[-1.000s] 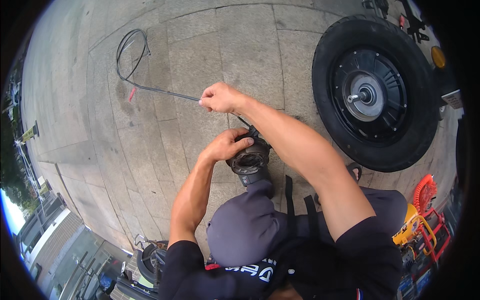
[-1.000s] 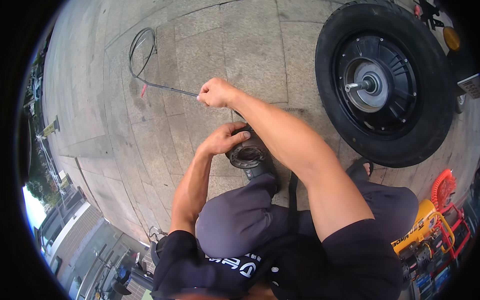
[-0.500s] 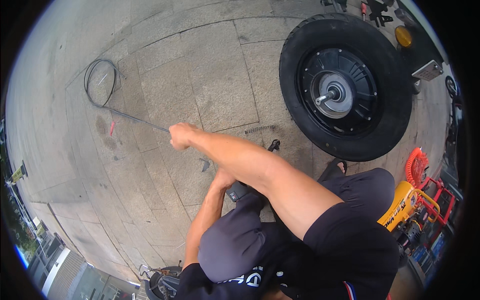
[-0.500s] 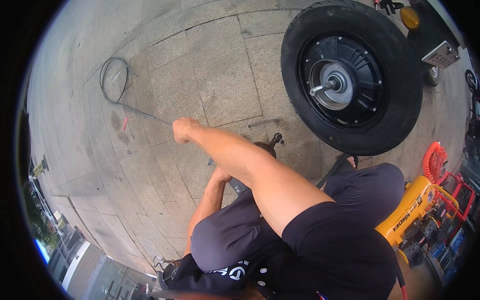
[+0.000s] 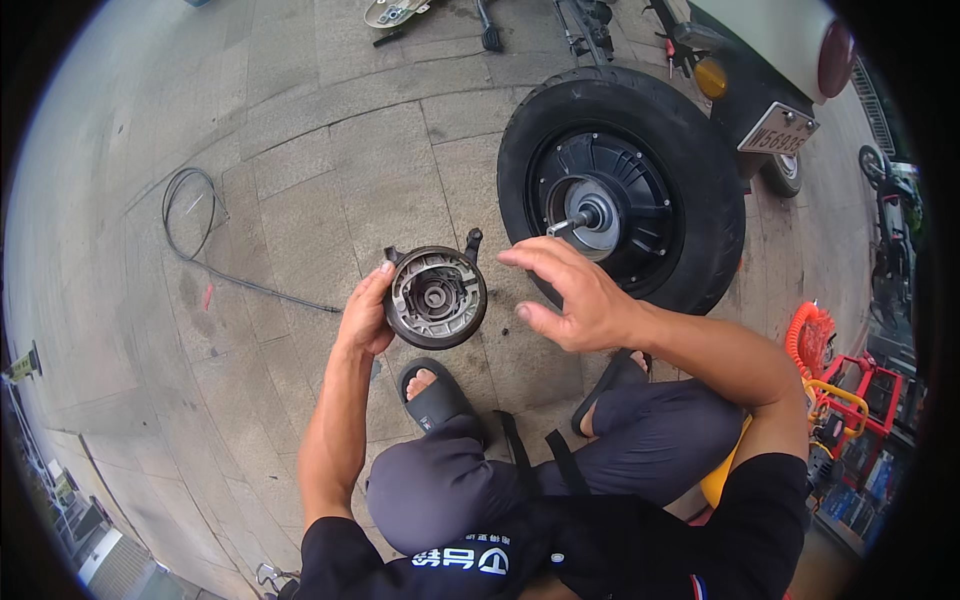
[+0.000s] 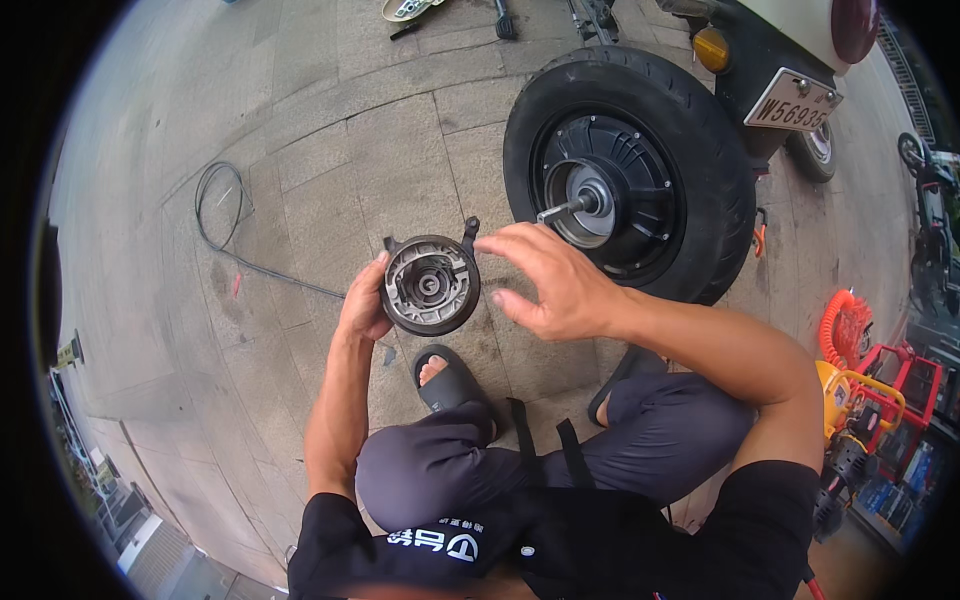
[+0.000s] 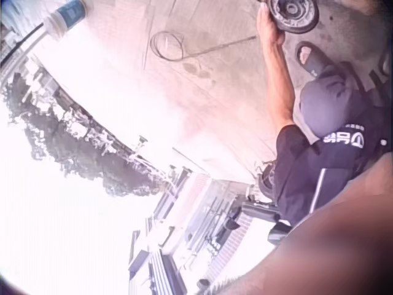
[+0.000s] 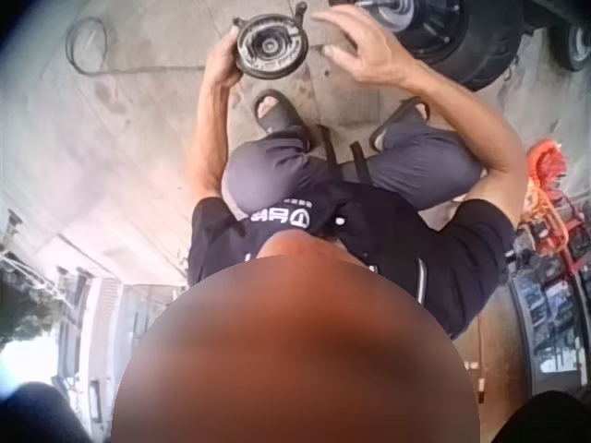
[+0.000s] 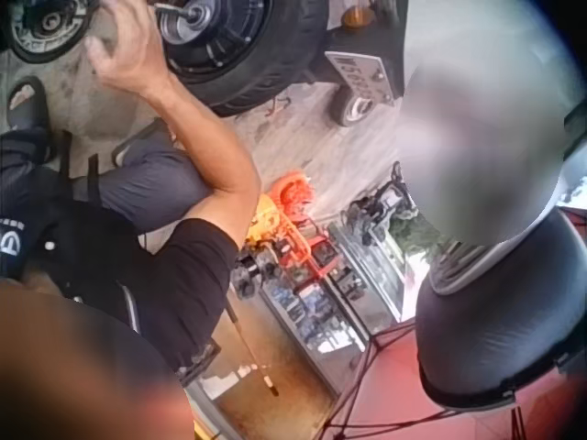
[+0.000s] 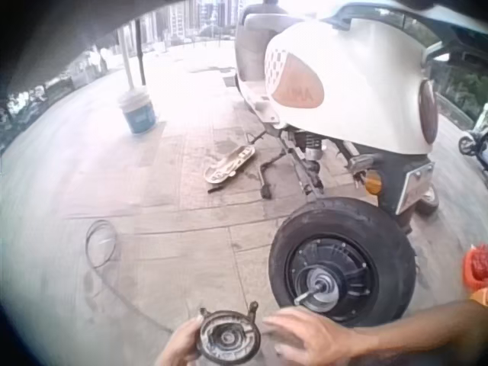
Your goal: The person walks from inside a shop to the outdoor work area, then sits on the ground to work on a scooter wheel. They remove a brake assembly from the wheel, inspect it, and reattach it to the wheel hub.
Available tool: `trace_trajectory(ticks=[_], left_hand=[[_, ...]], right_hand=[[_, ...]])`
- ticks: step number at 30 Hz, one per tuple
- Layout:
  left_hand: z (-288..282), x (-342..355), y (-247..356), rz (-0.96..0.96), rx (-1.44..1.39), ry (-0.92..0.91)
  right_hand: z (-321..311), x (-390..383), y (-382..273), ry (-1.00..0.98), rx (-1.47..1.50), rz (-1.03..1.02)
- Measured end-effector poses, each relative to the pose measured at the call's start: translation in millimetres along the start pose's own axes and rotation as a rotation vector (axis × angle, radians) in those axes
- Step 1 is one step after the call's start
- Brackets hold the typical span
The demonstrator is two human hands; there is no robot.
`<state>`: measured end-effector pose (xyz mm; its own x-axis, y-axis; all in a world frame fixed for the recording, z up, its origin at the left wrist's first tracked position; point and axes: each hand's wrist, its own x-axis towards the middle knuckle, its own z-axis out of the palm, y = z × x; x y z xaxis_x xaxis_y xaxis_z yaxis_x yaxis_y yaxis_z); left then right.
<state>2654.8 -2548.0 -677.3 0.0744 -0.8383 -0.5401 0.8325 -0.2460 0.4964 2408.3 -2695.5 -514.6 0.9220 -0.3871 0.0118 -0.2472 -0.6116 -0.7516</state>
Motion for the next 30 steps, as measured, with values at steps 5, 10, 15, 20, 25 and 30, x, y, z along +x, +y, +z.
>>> trace_trajectory(ticks=[5,10,15,20,25,30], left_hand=[[20.6,0.5,10.2,-0.091,-0.088,-0.068],[21.8,-6.7,2.3,-0.162,-0.165,-0.139],[16.5,-19.1,-4.8,-0.209,-0.262,-0.160],[14.1,-24.0,-11.0,-0.329,-0.385,-0.268],[11.6,-18.8,-17.5,-0.194,-0.530,-0.162],[7.2,-14.6,-29.8,-0.041,-0.568,-0.349]], right_hand=[[-8.6,-23.1,21.9,0.019,0.010,0.149],[2.9,-8.8,34.8,0.050,0.043,0.134],[9.1,-3.5,45.5,-0.355,0.528,0.458],[9.8,-3.7,47.2,-0.539,0.531,0.328],[12.3,-2.7,36.7,-0.493,0.590,0.333],[33.8,3.5,30.2,-0.301,0.754,0.376]])
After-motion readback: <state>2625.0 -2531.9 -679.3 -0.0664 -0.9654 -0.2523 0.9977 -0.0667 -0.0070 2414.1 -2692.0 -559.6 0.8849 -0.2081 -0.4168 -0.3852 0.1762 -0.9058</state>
